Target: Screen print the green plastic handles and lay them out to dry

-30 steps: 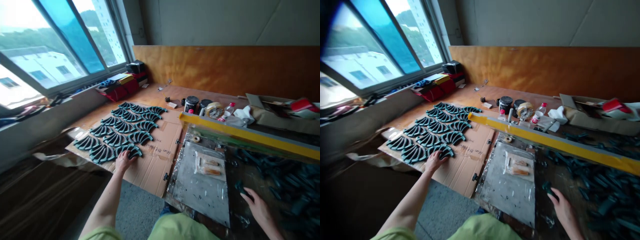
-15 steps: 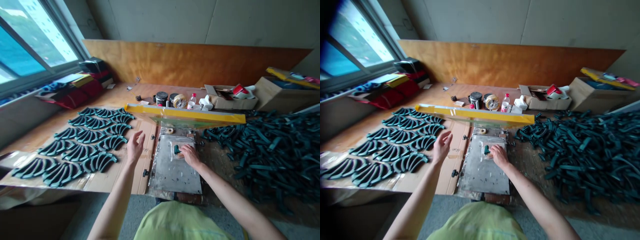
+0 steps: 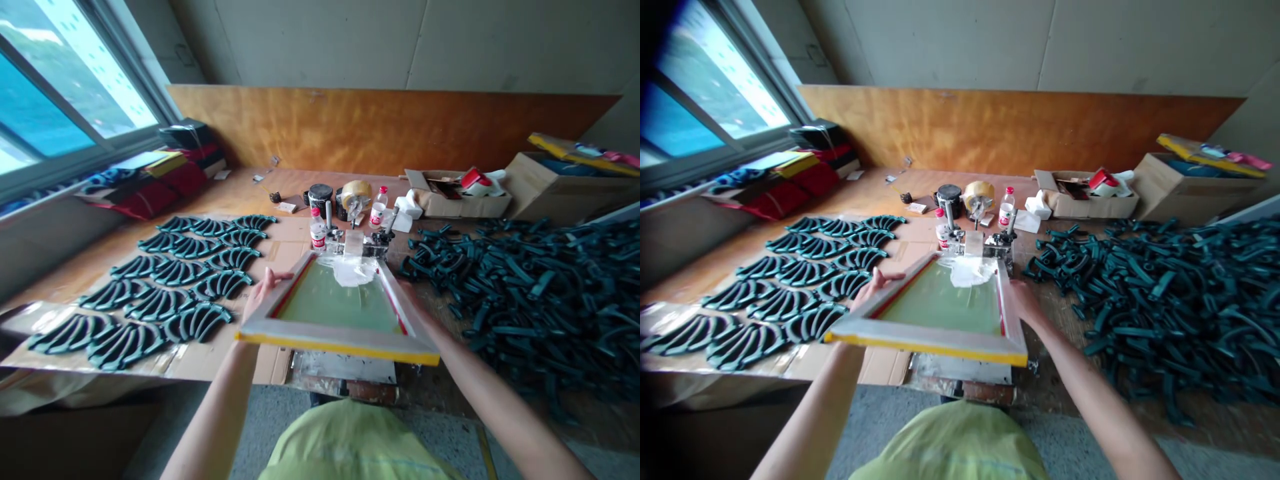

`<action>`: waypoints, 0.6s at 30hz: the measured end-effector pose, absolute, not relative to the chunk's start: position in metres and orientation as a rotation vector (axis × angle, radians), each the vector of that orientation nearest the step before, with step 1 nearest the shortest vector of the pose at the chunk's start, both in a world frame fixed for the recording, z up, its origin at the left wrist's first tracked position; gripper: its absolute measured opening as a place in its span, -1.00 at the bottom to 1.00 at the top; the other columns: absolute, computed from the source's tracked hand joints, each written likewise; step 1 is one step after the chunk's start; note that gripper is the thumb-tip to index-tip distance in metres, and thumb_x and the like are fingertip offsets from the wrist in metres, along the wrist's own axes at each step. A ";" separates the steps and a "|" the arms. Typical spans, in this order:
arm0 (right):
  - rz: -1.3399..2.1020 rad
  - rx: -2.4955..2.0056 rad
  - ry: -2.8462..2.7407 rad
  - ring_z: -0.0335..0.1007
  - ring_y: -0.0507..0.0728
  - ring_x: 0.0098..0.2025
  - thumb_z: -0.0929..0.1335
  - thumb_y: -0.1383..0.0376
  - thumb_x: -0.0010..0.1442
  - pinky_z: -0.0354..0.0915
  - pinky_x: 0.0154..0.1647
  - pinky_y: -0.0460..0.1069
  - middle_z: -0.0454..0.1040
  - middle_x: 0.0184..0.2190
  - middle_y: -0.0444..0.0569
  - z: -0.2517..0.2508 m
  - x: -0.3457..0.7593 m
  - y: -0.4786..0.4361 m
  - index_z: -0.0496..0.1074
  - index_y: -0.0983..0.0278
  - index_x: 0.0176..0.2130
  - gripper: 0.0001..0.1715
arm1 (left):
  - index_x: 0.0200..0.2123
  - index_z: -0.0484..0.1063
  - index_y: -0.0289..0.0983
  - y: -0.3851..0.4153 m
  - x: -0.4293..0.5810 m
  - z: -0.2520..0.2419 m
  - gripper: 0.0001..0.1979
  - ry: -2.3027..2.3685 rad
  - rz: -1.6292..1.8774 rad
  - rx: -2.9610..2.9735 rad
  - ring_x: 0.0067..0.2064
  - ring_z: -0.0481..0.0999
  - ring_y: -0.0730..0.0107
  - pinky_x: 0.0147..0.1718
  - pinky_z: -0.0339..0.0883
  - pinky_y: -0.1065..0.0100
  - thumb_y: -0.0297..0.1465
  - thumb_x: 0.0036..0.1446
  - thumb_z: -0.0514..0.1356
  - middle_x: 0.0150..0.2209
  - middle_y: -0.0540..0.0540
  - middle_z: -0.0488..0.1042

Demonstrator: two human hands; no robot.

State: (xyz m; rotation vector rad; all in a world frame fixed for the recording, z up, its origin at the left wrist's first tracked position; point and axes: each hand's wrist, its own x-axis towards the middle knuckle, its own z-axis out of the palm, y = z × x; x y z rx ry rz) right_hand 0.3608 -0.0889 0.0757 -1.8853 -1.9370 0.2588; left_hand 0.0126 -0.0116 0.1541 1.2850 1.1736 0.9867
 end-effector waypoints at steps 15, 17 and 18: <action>0.150 -2.107 -2.270 0.38 0.17 -0.08 0.32 0.32 0.24 0.24 -0.08 -0.03 0.52 -0.17 0.10 0.110 0.306 0.011 0.45 0.35 -0.15 -0.80 | 0.26 0.24 -0.28 -0.046 0.000 0.033 -0.10 1.265 0.708 1.116 -0.40 0.48 0.37 -0.43 0.33 0.40 0.04 -0.10 0.27 -0.43 0.03 0.48; 0.110 -2.165 -2.218 0.38 0.19 -0.07 0.30 0.31 0.25 0.23 -0.09 -0.02 0.52 -0.16 0.13 0.108 0.310 0.005 0.44 0.37 -0.14 -0.78 | 0.23 0.27 -0.28 -0.047 -0.001 0.031 -0.14 1.267 0.699 1.102 -0.39 0.49 0.35 -0.43 0.33 0.39 0.04 -0.09 0.26 -0.42 0.02 0.50; 0.090 -2.184 -2.191 0.38 0.20 -0.07 0.29 0.32 0.25 0.23 -0.09 -0.01 0.52 -0.17 0.14 0.107 0.311 0.002 0.44 0.38 -0.13 -0.78 | 0.22 0.28 -0.27 -0.047 -0.001 0.030 -0.16 1.270 0.693 1.101 -0.38 0.49 0.35 -0.42 0.33 0.39 0.04 -0.08 0.26 -0.41 0.01 0.50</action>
